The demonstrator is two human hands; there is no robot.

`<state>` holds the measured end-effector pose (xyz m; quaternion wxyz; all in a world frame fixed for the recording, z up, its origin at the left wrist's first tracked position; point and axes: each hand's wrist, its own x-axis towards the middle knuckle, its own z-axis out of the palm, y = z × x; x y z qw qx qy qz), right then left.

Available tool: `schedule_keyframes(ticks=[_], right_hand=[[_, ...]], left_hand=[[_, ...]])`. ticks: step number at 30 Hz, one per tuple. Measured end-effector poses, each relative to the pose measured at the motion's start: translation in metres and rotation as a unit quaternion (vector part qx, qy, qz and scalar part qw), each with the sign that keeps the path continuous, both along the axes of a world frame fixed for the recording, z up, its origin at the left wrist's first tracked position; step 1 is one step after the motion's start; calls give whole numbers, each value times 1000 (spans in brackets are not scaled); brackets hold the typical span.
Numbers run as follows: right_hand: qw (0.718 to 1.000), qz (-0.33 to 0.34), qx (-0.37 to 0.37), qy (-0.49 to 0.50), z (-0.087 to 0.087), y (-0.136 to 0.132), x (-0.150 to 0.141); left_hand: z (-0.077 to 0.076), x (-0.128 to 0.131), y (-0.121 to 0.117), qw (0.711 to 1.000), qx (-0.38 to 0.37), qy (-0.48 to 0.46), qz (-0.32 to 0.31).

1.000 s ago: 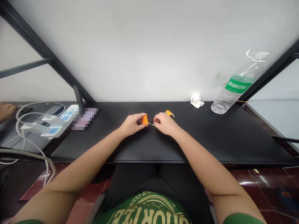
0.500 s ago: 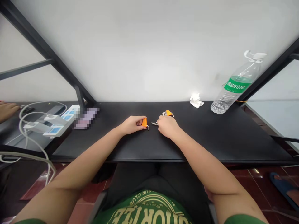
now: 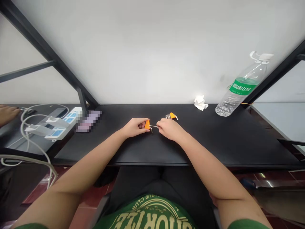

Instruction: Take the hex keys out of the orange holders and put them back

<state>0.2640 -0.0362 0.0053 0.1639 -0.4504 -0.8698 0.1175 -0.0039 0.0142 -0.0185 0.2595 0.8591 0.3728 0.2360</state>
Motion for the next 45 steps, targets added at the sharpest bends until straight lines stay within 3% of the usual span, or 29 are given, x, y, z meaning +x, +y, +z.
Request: schedule_keyframes(ticks=[15, 25, 31, 37, 39, 42, 45], right_hand=[[999, 23, -13, 36, -1, 2, 5], [1000, 22, -5, 0, -1, 1, 4], [992, 67, -5, 108, -15, 3, -10], [969, 32, -78, 234, -23, 2, -23], [978, 5, -72, 196, -18, 5, -15], [994, -71, -50, 65, -9, 10, 6], [992, -86, -80, -33, -2, 14, 19]], left_hand=[[-3, -2, 2, 1000, 3, -13, 8], [0, -2, 1, 999, 24, 12, -18], [8, 8, -8, 997, 60, 27, -40], [16, 14, -15, 995, 77, 20, -54], [14, 11, -12, 996, 69, 28, -42], [8, 5, -7, 997, 56, 49, -25], [4, 1, -3, 997, 42, 63, -23]])
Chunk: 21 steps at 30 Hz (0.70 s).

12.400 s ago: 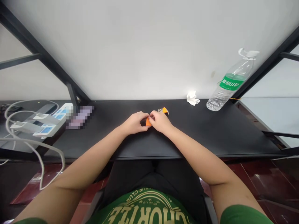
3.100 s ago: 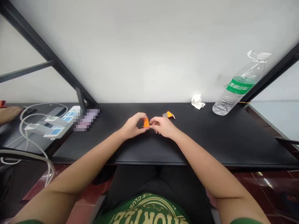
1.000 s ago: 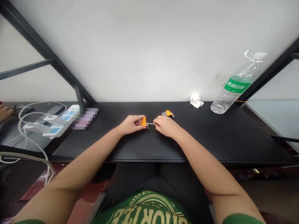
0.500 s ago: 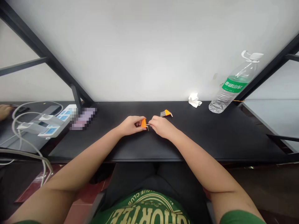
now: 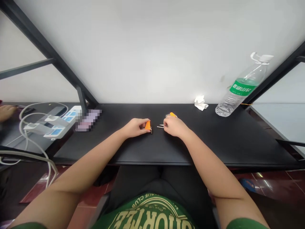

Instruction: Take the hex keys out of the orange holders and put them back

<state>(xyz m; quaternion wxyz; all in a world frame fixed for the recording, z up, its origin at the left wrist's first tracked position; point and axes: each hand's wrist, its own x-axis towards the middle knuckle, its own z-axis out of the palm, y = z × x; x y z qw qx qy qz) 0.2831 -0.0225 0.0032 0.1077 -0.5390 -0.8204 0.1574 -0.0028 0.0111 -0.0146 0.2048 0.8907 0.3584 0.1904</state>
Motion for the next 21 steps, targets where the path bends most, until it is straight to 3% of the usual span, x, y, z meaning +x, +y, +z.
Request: schedule_keyframes(ticks=[3, 8, 14, 21], right_hand=[[998, 11, -30, -52, 3, -3, -3], [994, -2, -2, -109, 5, -14, -21], [998, 55, 16, 34, 0, -14, -26], [992, 76, 57, 81, -10, -8, -21]], left_hand=[[-2, -1, 2, 1000, -8, 6, 2], [-5, 0, 4, 1000, -6, 6, -2], [-4, 0, 2, 1000, -6, -13, -14], [-2, 0, 0, 1000, 16, -13, -18]])
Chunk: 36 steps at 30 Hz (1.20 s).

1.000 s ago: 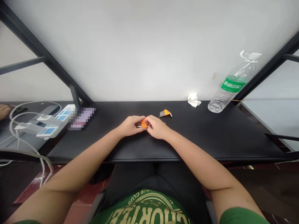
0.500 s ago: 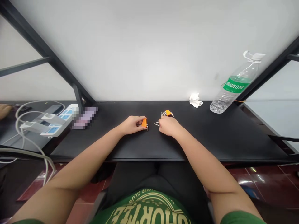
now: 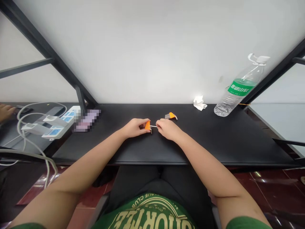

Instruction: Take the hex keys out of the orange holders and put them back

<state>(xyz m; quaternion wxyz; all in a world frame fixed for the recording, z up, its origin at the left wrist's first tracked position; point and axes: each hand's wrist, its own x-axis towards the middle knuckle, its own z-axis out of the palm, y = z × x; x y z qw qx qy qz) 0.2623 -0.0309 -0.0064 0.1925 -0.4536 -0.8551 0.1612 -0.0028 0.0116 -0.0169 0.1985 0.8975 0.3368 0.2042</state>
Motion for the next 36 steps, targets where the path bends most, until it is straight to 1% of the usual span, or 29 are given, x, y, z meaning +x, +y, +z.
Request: schedule_keyframes(ticks=[3, 5, 8, 11, 13, 15, 17, 19, 21, 23, 29, 33, 36], right_hand=[[999, 22, 44, 14, -5, 1, -1], [997, 43, 58, 35, -9, 0, -5], [993, 64, 30, 93, -13, -4, -15], [989, 46, -18, 138, -12, -5, -18], [993, 9, -20, 114, -8, -2, -12], [998, -41, -11, 41, -4, 3, 0], [995, -92, -18, -34, 0, 8, 12], [989, -113, -42, -84, 4, 12, 21], [986, -109, -64, -110, 7, 13, 24], [984, -105, -66, -130, 9, 11, 22], [969, -110, 5, -222, 10, 3, 10], [969, -100, 32, -222, 8, 3, 9], [976, -104, 53, -182, 8, 2, 9]], left_hand=[[1, 1, -1, 999, 32, 9, -7], [2, 4, -3, 998, 65, 2, -17], [5, 9, -6, 995, 90, -8, -38], [6, 12, -8, 995, 87, 11, -49], [5, 10, -7, 996, 81, 23, -38], [2, 6, -4, 997, 67, 25, -22], [-2, 1, -1, 999, 49, 18, -6], [-6, -2, 3, 999, 38, 8, 7], [-8, -4, 5, 999, 31, 2, 13], [-9, -4, 7, 1000, 22, 1, 16], [-8, -3, 6, 1000, 2, 1, 14], [-8, -3, 6, 1000, 7, 6, 16], [-7, -2, 5, 1000, 4, 5, 17]])
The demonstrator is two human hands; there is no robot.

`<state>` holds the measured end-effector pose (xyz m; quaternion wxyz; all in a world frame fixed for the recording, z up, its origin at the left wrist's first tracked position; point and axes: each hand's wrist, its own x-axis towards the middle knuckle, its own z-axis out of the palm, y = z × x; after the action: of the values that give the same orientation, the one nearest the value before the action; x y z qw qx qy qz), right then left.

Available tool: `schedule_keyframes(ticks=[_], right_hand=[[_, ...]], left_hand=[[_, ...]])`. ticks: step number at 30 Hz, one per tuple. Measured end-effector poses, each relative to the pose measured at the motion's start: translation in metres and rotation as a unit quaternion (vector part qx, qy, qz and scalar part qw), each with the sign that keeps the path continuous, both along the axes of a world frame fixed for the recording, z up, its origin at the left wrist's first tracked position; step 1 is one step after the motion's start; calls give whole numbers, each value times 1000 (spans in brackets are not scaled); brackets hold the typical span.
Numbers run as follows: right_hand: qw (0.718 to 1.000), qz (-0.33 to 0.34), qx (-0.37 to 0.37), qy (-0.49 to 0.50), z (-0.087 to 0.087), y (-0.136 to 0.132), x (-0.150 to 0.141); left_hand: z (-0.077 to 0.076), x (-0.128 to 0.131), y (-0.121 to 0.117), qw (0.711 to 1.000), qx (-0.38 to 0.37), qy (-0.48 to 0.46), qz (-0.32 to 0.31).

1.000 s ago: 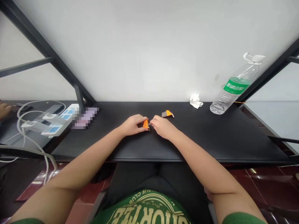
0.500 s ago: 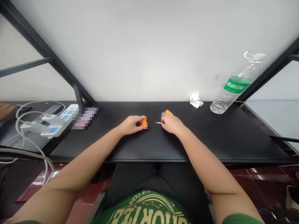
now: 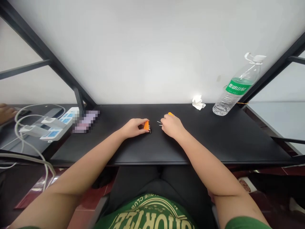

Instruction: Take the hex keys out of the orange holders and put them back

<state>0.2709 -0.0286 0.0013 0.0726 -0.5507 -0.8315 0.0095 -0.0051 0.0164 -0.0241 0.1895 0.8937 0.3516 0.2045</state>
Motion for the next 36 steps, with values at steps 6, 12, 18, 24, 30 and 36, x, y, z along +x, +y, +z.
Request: schedule_keyframes(ticks=[6, 12, 18, 24, 30, 36], right_hand=[[991, 80, -26, 101, -5, -3, -10], [983, 124, -12, 135, -9, -2, -11], [973, 148, 9, 177, -12, -3, -12], [919, 135, -70, 364, -21, -4, -30], [957, 50, -31, 283, -13, 8, -4], [987, 17, -105, 121, -4, 16, 27]], left_hand=[[4, 2, -3, 1000, 13, -7, -9], [3, 1, -3, 1000, 22, -16, -15], [8, 7, -5, 998, 53, 4, -30], [14, 18, -10, 994, 81, 2, -74], [6, 10, -6, 999, 45, 19, -17], [-3, 1, 1, 1000, 16, 4, 4]])
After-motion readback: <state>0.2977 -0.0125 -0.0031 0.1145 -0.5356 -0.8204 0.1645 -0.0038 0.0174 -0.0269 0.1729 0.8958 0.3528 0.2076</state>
